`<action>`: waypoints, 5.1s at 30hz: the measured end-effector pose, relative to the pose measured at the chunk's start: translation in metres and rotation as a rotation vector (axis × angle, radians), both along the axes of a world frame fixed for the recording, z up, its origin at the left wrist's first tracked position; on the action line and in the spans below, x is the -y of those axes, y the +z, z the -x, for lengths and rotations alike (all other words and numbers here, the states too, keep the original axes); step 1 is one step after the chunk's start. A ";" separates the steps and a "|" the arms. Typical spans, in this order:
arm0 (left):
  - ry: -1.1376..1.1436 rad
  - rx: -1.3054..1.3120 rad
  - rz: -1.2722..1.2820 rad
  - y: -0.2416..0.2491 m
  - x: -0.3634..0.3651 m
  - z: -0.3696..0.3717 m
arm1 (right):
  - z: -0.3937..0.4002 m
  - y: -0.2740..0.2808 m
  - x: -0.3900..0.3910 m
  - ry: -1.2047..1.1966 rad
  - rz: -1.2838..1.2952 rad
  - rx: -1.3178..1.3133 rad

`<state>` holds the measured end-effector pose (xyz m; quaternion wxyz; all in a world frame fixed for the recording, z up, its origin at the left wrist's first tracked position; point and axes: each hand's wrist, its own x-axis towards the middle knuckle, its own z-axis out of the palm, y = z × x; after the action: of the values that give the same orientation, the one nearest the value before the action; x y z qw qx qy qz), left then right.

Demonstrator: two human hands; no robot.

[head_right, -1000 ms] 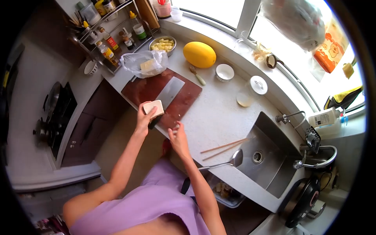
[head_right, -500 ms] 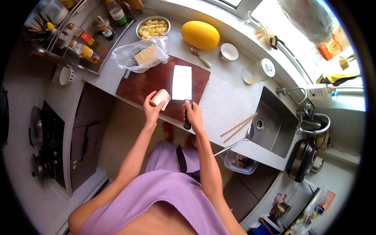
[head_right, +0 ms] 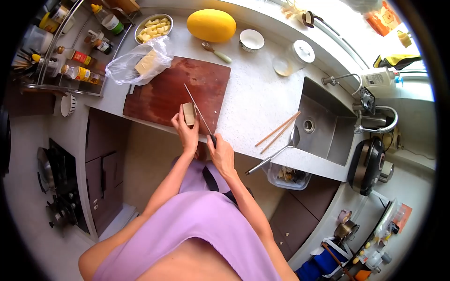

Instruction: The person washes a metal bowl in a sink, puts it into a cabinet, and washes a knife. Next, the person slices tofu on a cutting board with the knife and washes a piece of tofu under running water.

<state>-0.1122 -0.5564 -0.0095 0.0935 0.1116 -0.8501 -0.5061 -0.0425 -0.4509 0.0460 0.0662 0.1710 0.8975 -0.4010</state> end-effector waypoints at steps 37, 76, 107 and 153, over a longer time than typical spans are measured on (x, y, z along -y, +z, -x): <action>-0.194 0.363 -0.422 0.007 0.028 0.029 | -0.008 0.064 -0.024 0.088 0.071 0.126; -0.026 0.406 -0.473 0.015 0.013 0.027 | 0.010 0.053 -0.020 0.095 0.106 0.186; -0.031 0.444 -0.496 0.019 0.011 0.028 | 0.027 0.027 -0.020 0.073 0.172 0.238; -0.108 0.505 -0.607 0.025 0.045 0.028 | -0.004 0.003 -0.051 -0.077 0.448 0.112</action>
<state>-0.1402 -0.6016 0.0151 -0.1826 0.2104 -0.6627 -0.6952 -0.0386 -0.3998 0.0488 0.1368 0.2083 0.7738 -0.5823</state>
